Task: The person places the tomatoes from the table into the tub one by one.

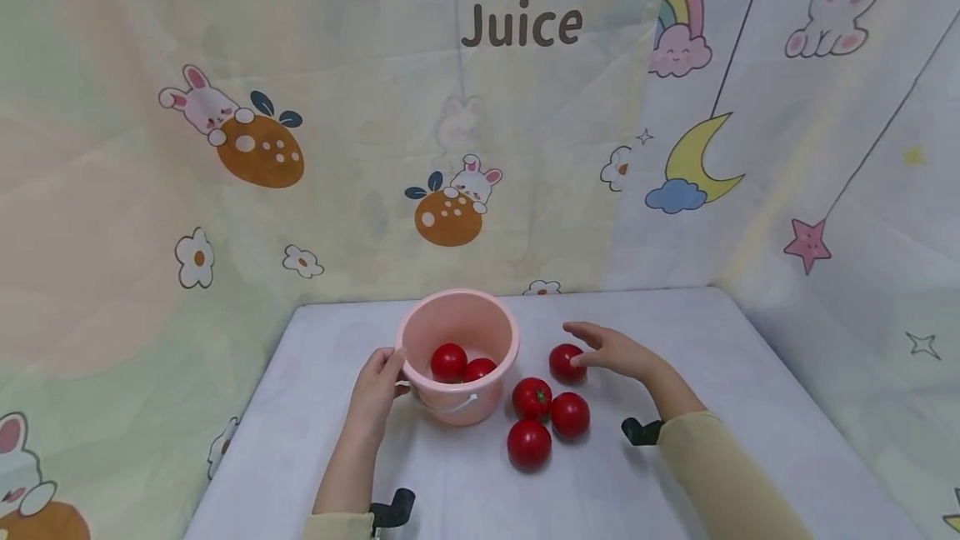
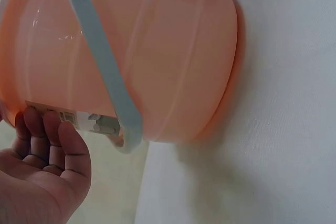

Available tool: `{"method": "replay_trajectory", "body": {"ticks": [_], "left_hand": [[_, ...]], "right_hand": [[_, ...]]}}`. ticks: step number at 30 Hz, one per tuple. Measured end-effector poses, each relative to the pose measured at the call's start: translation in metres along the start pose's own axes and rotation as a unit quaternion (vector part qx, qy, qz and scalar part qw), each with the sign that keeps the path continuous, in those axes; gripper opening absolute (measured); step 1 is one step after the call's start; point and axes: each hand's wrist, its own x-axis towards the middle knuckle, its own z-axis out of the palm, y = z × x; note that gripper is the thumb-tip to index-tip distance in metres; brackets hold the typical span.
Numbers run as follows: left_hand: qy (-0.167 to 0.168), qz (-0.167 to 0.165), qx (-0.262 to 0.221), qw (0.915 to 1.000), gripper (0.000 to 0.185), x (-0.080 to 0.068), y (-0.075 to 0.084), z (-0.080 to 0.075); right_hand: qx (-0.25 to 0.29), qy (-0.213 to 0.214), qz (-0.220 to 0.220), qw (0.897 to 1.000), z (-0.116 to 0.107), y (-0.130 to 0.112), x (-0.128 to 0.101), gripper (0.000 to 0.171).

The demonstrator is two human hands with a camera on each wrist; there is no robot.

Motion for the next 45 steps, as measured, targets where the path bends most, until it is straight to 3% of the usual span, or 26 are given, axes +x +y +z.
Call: {"method": "replay_trajectory", "body": {"ticks": [12,19,45], "left_hand": [[0.001,0.0,-0.007,1.0,0.043,-0.001,-0.001,-0.001],[0.003,0.021,-0.025,0.9995,0.04,-0.001,-0.003,0.0],[-0.002,0.021,-0.017,0.9996,0.042,-0.002,-0.002,0.0]], "right_hand": [[0.019,0.022,0.041,0.999,0.02,0.027,0.008,0.081],[0.011,0.045,0.045,0.998,0.026,0.036,0.009,0.074],[0.001,0.049,0.053,0.997,0.02,0.03,0.009,0.073]]}}
